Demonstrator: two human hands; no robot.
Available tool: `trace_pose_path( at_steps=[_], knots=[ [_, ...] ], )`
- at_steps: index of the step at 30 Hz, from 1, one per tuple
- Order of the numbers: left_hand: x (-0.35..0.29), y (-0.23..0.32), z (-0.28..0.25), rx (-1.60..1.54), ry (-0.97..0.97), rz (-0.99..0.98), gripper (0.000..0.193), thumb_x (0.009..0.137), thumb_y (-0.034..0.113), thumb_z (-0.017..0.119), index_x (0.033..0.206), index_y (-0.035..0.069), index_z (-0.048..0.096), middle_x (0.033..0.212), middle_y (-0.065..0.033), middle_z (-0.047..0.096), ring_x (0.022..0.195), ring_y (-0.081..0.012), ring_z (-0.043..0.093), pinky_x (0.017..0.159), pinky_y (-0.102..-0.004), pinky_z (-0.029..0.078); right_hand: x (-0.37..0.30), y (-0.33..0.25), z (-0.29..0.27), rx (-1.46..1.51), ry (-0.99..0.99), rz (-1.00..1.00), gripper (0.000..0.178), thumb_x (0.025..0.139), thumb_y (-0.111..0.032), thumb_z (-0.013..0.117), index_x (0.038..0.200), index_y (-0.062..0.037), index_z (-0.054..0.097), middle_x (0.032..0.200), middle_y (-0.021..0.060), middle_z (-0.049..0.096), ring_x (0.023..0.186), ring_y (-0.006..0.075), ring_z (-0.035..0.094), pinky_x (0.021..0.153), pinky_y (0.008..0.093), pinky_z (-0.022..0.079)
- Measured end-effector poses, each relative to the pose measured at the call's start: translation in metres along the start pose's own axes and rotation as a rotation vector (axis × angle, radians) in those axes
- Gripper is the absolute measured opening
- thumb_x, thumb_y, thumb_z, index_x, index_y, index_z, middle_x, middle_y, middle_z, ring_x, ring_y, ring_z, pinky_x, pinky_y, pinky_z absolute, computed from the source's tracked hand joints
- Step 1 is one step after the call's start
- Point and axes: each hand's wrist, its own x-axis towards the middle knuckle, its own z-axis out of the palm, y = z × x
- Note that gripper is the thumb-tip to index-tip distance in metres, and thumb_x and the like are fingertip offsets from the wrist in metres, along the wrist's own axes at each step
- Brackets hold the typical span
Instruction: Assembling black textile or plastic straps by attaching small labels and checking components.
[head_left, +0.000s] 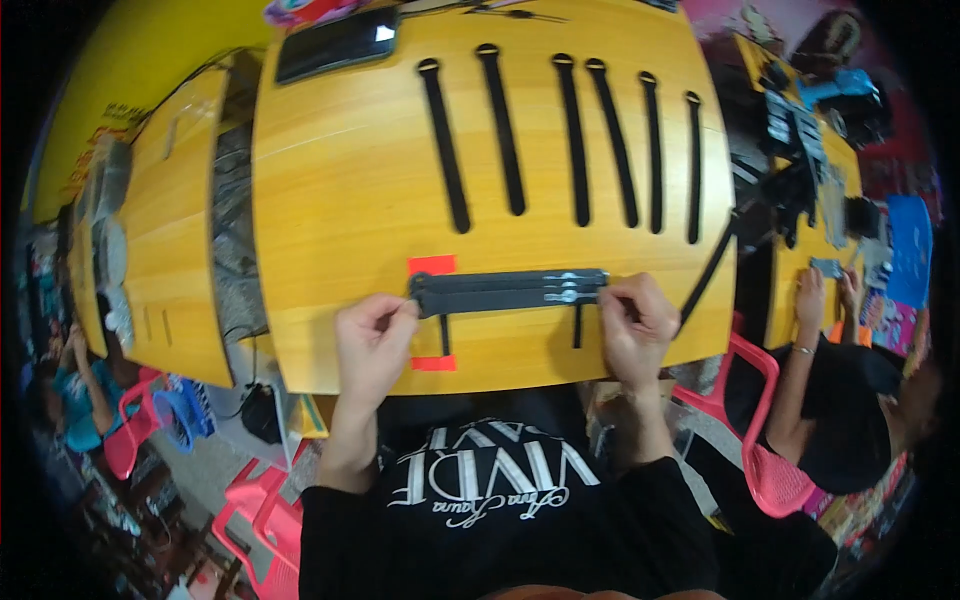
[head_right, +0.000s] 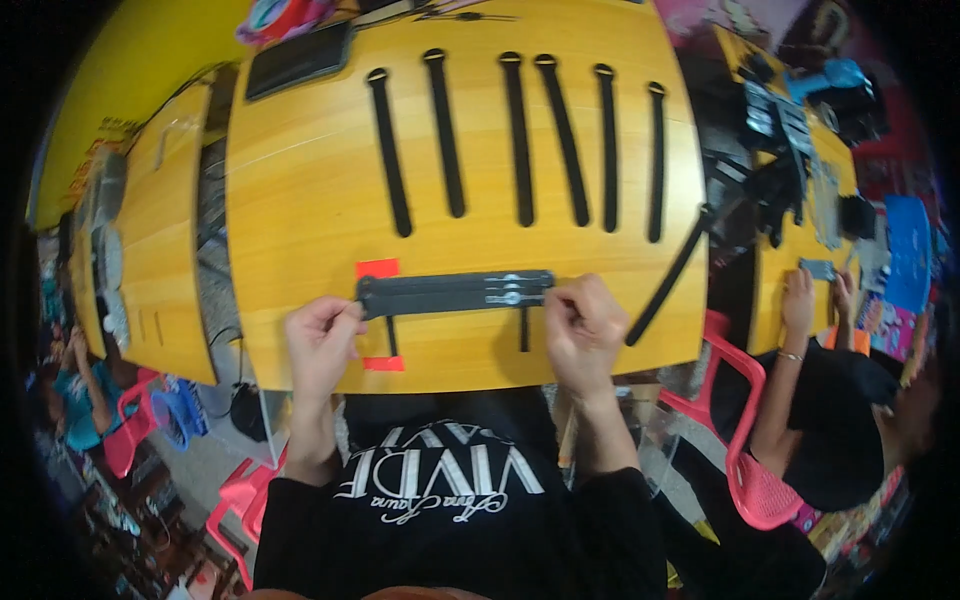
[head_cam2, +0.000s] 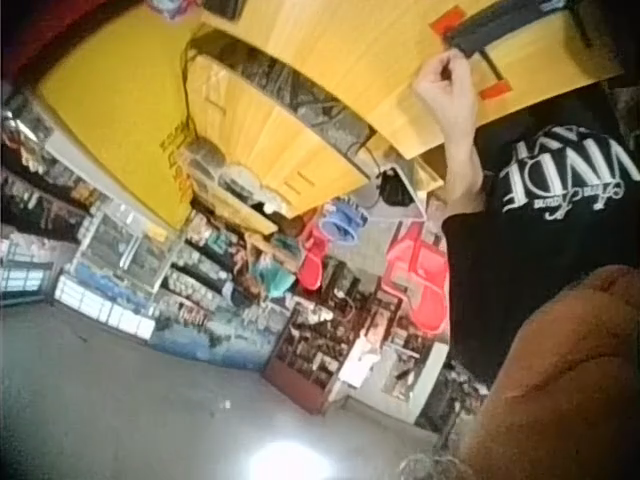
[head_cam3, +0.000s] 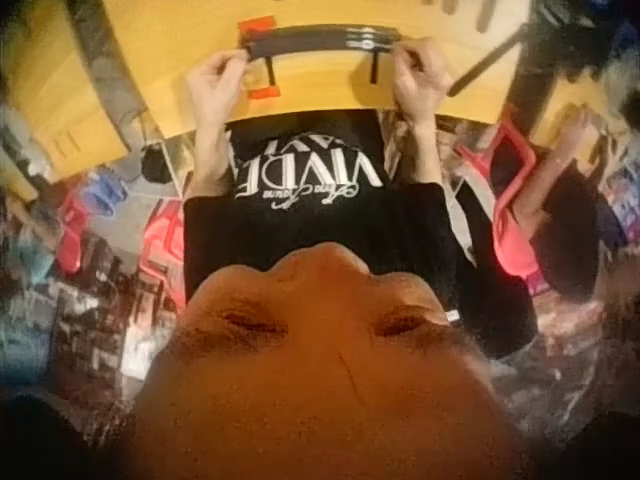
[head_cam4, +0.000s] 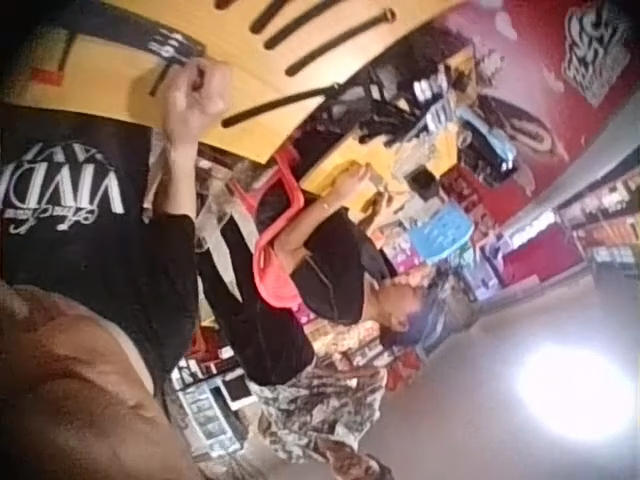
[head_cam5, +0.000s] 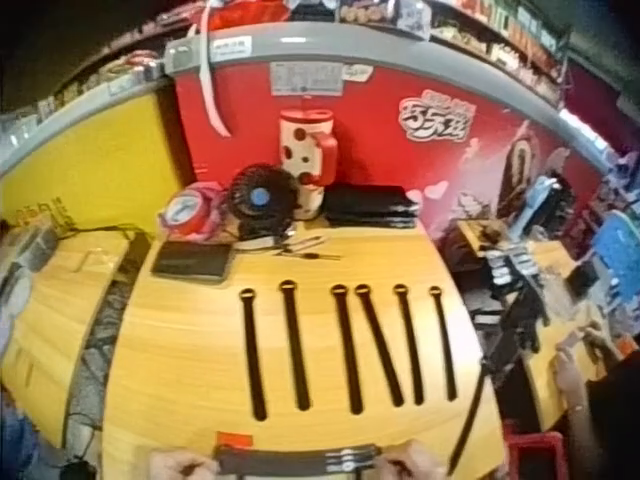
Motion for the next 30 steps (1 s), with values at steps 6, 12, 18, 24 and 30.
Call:
trace_pose_path(
  at_steps=[6, 12, 18, 24, 30],
  knots=[
    [0.002, 0.017, 0.009, 0.035, 0.018, -0.084, 0.013, 0.088, 0.003, 0.065, 0.078, -0.005, 0.067, 0.059, 0.0031, 0.056, 0.055, -0.0024, 0.048, 0.048, -0.0220, 0.036, 0.000, -0.003, -0.005, 0.009, -0.004, 0.052, 0.013, 0.076, 0.014, 0.065, 0.074, 0.0029, 0.059, 0.067, 0.0053, 0.051, 0.055, 0.0101, 0.046, 0.051, 0.0239, 0.034],
    [0.004, 0.018, 0.007, 0.196, 0.029, 0.025, 0.015, 0.086, 0.004, 0.065, 0.075, -0.006, 0.064, 0.054, -0.0040, 0.056, 0.050, -0.0064, 0.048, 0.046, -0.0263, 0.036, -0.003, -0.001, -0.002, 0.002, -0.022, 0.046, 0.014, 0.077, 0.013, 0.066, 0.074, 0.0025, 0.058, 0.067, 0.0044, 0.052, 0.055, 0.0087, 0.045, 0.050, 0.0232, 0.033],
    [0.003, 0.026, 0.009, 0.304, 0.041, 0.079, 0.015, 0.086, 0.003, 0.065, 0.074, -0.006, 0.063, 0.056, 0.0011, 0.052, 0.054, -0.0034, 0.046, 0.047, -0.0238, 0.034, -0.005, 0.000, 0.000, -0.021, -0.020, 0.055, 0.014, 0.077, 0.013, 0.067, 0.074, 0.0023, 0.059, 0.067, 0.0046, 0.052, 0.055, 0.0088, 0.044, 0.050, 0.0234, 0.033],
    [0.005, 0.029, 0.012, 0.390, 0.055, 0.209, 0.017, 0.085, 0.003, 0.065, 0.071, -0.006, 0.061, 0.052, -0.0078, 0.053, 0.047, -0.0110, 0.048, 0.044, -0.0285, 0.034, -0.003, -0.001, -0.003, -0.031, -0.017, 0.037, 0.014, 0.077, 0.012, 0.068, 0.074, 0.0023, 0.059, 0.066, 0.0046, 0.053, 0.055, 0.0092, 0.046, 0.050, 0.0237, 0.034],
    [0.007, 0.030, 0.012, 0.506, 0.051, 0.258, 0.019, 0.084, 0.002, 0.065, 0.068, -0.006, 0.059, 0.053, -0.0134, 0.052, 0.044, -0.0173, 0.049, 0.044, -0.0317, 0.034, -0.002, -0.002, -0.002, -0.024, -0.019, 0.064, 0.013, 0.077, 0.013, 0.067, 0.074, 0.0023, 0.059, 0.066, 0.0053, 0.052, 0.054, 0.0100, 0.046, 0.050, 0.0239, 0.034]
  ],
)
